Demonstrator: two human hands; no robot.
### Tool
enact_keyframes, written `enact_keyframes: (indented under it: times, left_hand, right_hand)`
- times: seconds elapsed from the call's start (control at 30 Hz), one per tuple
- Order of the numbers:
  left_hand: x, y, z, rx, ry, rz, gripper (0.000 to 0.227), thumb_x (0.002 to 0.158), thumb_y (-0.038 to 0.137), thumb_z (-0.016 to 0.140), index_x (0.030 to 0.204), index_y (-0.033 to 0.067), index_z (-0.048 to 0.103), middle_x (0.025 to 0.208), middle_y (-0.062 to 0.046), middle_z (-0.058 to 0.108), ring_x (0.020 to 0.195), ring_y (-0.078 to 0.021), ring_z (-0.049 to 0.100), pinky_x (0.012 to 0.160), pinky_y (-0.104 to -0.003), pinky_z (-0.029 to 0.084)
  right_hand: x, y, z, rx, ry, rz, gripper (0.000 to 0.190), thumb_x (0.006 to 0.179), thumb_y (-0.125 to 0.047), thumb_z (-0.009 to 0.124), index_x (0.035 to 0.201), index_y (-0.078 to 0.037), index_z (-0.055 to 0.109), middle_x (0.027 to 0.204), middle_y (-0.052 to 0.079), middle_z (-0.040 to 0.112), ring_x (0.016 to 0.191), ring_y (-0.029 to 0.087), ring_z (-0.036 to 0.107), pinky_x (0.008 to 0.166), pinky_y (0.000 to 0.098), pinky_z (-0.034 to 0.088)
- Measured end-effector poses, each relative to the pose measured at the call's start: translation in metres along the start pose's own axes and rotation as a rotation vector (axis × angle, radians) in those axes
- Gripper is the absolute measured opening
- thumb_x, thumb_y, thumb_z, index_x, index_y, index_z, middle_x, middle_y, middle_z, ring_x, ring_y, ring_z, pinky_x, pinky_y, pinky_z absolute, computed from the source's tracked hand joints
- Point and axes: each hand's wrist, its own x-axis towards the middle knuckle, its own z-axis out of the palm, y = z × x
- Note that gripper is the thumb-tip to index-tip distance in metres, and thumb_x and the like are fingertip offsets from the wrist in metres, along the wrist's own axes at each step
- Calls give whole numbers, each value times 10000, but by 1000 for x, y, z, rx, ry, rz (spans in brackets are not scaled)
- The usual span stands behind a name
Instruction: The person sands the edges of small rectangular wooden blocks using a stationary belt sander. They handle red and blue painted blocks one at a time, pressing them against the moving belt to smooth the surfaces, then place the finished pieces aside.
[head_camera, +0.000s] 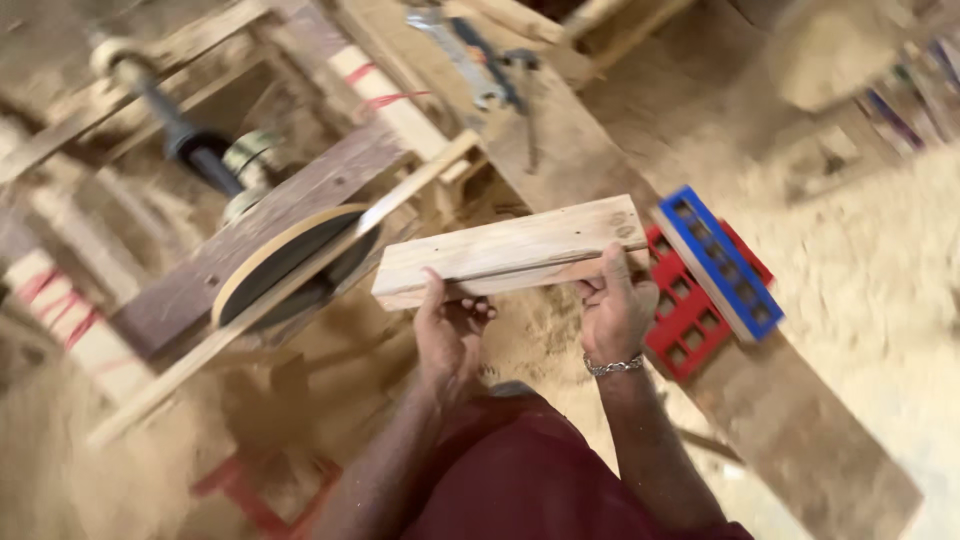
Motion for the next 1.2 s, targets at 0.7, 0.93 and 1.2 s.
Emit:
enact_keyframes:
  times: [0.7, 0.93, 1.2]
  left_hand:
    - [40, -25, -196, 906, 228, -470, 321, 1015, 351, 595, 1075, 35, 601, 925, -62, 572, 839, -204, 577, 782, -394, 501]
    - [32, -9, -292, 837, 503, -424, 337, 1027, 346, 582, 1139, 29, 590, 924, -90, 579, 803, -234, 564, 740, -398, 505]
    - [-9, -20, -323, 837, 429, -302, 368, 952, 322, 653, 1139, 6, 674, 944, -94, 703, 804, -202, 632, 702, -349, 537]
  right_hand:
    - [45, -8, -143, -1962, -250, -107, 326, 904, -170, 675, 1177, -15, 586, 1583, 220, 413, 1049, 425, 657, 830, 507, 565]
    - [115, 64, -195, -2105, -211, 1, 289, 923, -156, 663, 1186, -56, 597, 1529, 200, 437, 1074, 387, 668, 829, 484, 583]
    - [117, 44, -177, -2169, -123, 187, 361, 1021, -407, 672, 1118, -60, 661, 1320, 238, 570, 1021, 378, 681, 838, 507, 564]
